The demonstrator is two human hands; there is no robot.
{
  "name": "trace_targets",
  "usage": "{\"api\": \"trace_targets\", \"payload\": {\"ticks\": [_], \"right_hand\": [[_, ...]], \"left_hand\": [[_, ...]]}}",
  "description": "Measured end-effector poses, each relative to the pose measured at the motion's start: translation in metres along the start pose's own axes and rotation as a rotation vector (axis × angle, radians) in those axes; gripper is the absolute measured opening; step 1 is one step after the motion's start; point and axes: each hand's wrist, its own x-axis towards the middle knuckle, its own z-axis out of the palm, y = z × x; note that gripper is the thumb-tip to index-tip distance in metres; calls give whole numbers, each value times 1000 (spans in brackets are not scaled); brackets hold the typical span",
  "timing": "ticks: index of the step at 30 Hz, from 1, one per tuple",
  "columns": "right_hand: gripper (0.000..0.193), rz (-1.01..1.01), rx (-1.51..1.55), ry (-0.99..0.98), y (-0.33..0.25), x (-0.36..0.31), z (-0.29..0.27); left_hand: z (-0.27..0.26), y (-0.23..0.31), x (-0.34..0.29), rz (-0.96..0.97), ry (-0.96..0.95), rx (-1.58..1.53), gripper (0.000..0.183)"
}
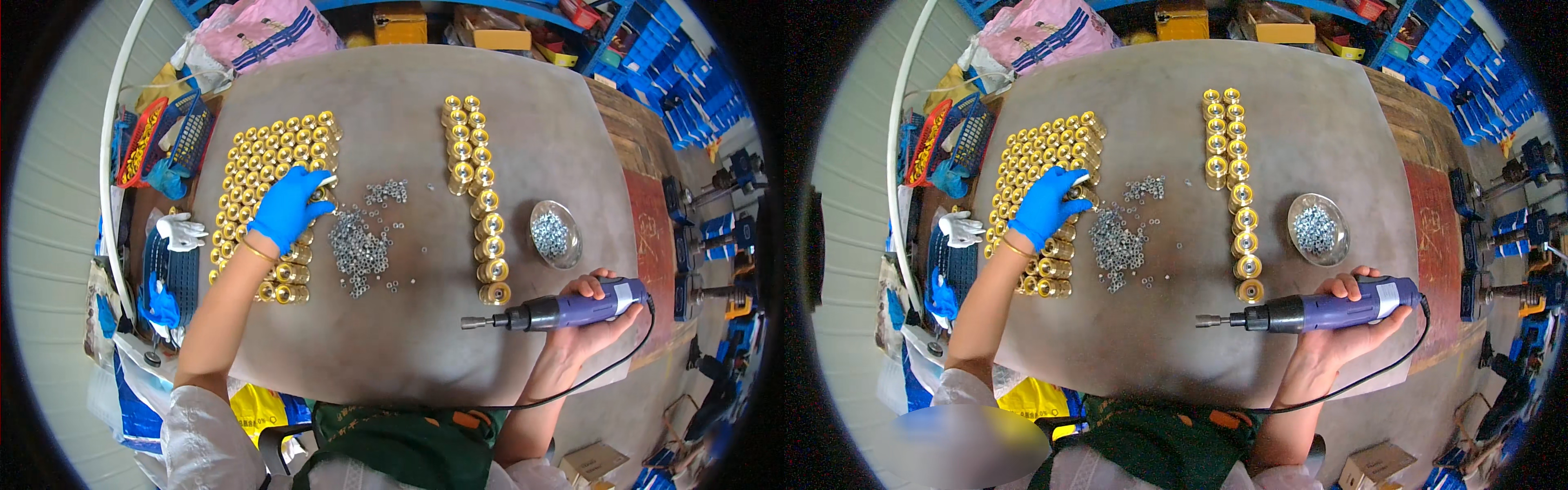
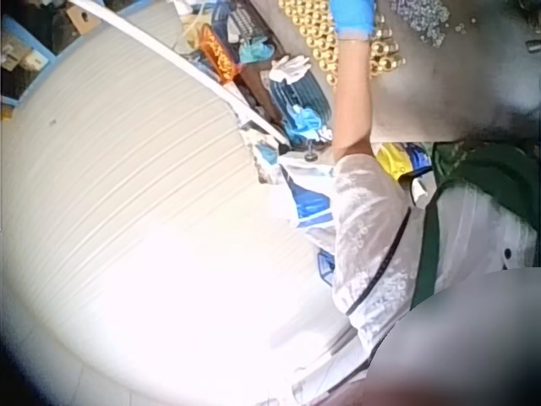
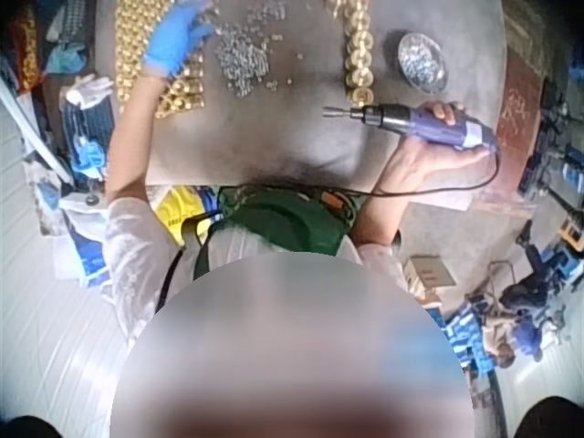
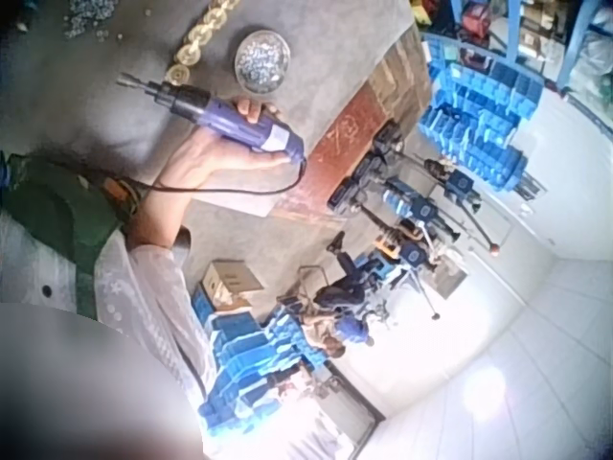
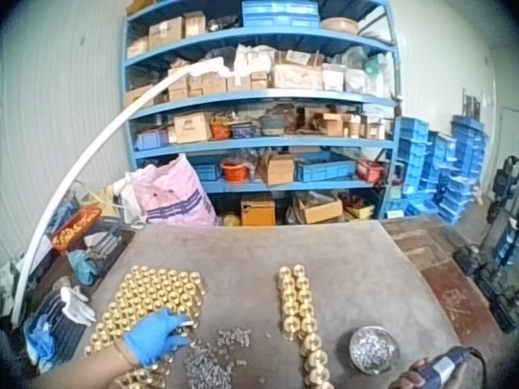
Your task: Assembling electronic components by inserting small pins or screws into cylindrical housings using an electric screwdriver.
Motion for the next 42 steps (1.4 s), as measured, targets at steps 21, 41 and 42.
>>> {"api": "trace_targets", "payload": {"ticks": [21,41,42], "right_hand": [[52,-48,37,-177,3,-10,28],[57,-88,-35,-136,1,-5,29],[57,-87,-34,-135,1,-3,26]], "left_hand": [[-3,174,-89,-656,-138,-1436,23],[10,186,-86,-775,-79,-1560,20],[8,187,-85,-752,-37,-1538,20]]}}
